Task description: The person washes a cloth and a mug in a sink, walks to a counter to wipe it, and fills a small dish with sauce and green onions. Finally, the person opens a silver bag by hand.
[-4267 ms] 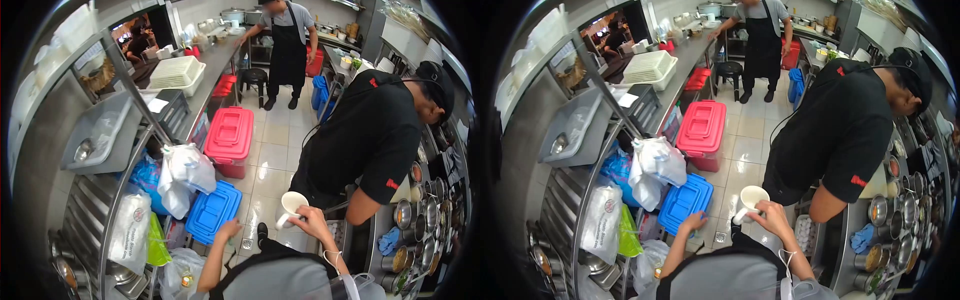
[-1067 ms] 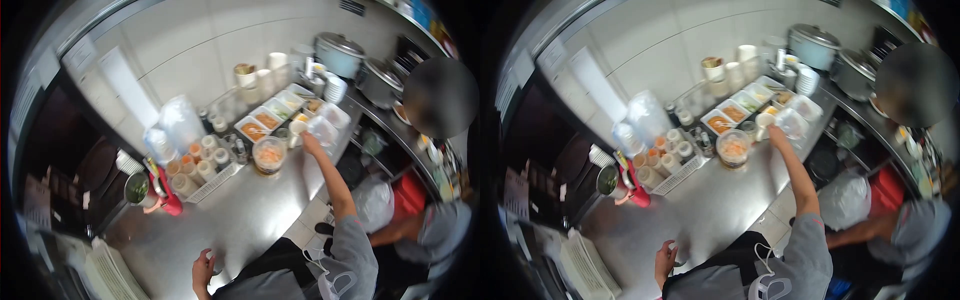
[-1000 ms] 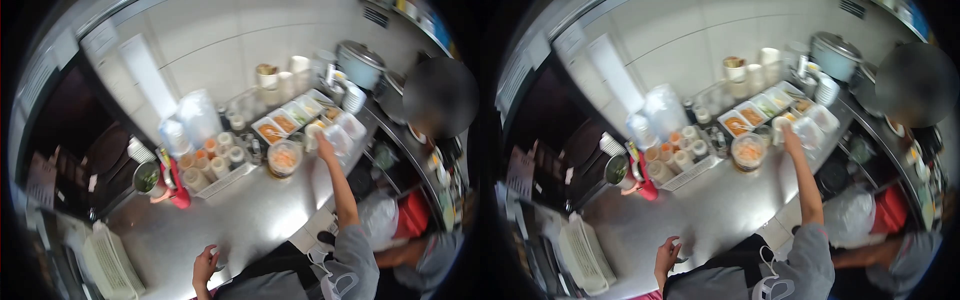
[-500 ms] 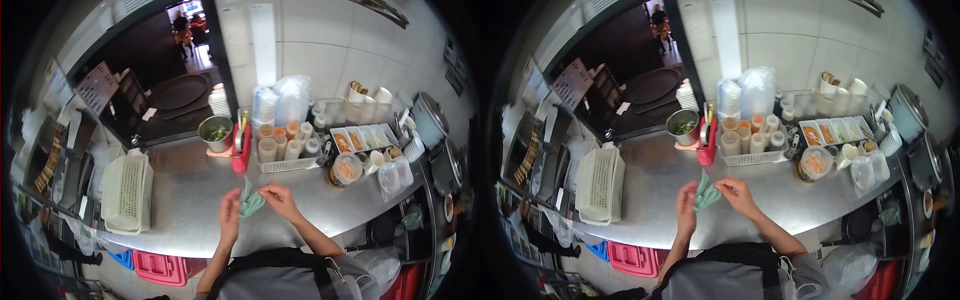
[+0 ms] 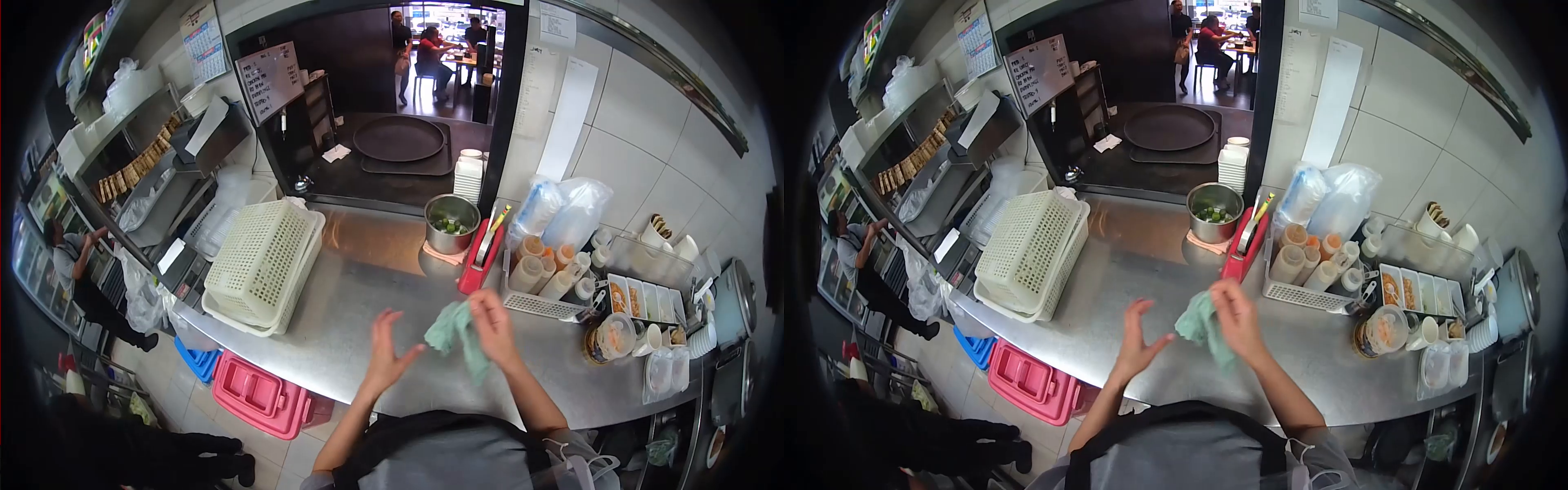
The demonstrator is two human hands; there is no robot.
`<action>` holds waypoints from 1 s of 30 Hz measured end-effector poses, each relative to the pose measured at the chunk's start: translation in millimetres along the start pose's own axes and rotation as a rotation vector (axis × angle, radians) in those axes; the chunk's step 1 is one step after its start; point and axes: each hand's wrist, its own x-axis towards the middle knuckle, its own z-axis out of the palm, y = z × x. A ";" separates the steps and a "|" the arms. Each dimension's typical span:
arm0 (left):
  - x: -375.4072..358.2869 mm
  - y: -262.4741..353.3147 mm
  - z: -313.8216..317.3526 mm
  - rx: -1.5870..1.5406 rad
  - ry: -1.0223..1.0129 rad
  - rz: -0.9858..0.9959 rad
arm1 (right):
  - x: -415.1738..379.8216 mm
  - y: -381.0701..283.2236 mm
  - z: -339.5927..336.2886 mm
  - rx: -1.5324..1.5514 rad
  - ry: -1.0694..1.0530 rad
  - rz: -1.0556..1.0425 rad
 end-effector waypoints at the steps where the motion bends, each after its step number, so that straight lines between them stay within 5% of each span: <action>1: 4.5 10.6 -2.2 -0.064 -0.110 0.028 | -1.4 3.3 9.8 0.013 -0.060 0.002; 3: 11.9 23.2 -2.6 -0.196 -0.340 0.091 | -0.3 0.9 12.5 0.021 -0.122 0.028; 6: 9.8 4.0 -5.6 -0.374 -0.582 -0.133 | -3.4 -11.8 0.8 -0.046 -0.138 0.120; 9: 10.3 -3.2 -23.4 -0.379 -0.573 -0.244 | -6.8 -9.0 -23.4 -0.137 -0.166 0.215; 13: 20.4 30.6 -21.7 -0.332 -0.357 0.094 | -8.2 -27.5 -1.7 -0.376 -0.246 -0.308; 18: 12.4 25.3 -0.3 -0.208 -0.457 0.036 | -15.3 -26.3 8.7 -0.177 0.048 -0.019; 21: 7.2 15.7 -5.4 -0.259 -0.659 -0.075 | -8.4 -19.2 -0.3 -0.174 0.173 -0.100; 23: 2.4 20.1 -12.3 -0.152 -0.491 0.042 | -3.7 -13.7 -6.4 -0.158 0.285 -0.179; 29: 23.3 36.7 -41.1 -0.030 -0.034 0.357 | 2.5 -8.5 -27.5 -0.314 0.104 -0.085; 30: 22.1 36.9 -42.4 -0.054 -0.134 0.326 | 2.7 -11.9 -29.9 -0.303 0.081 -0.042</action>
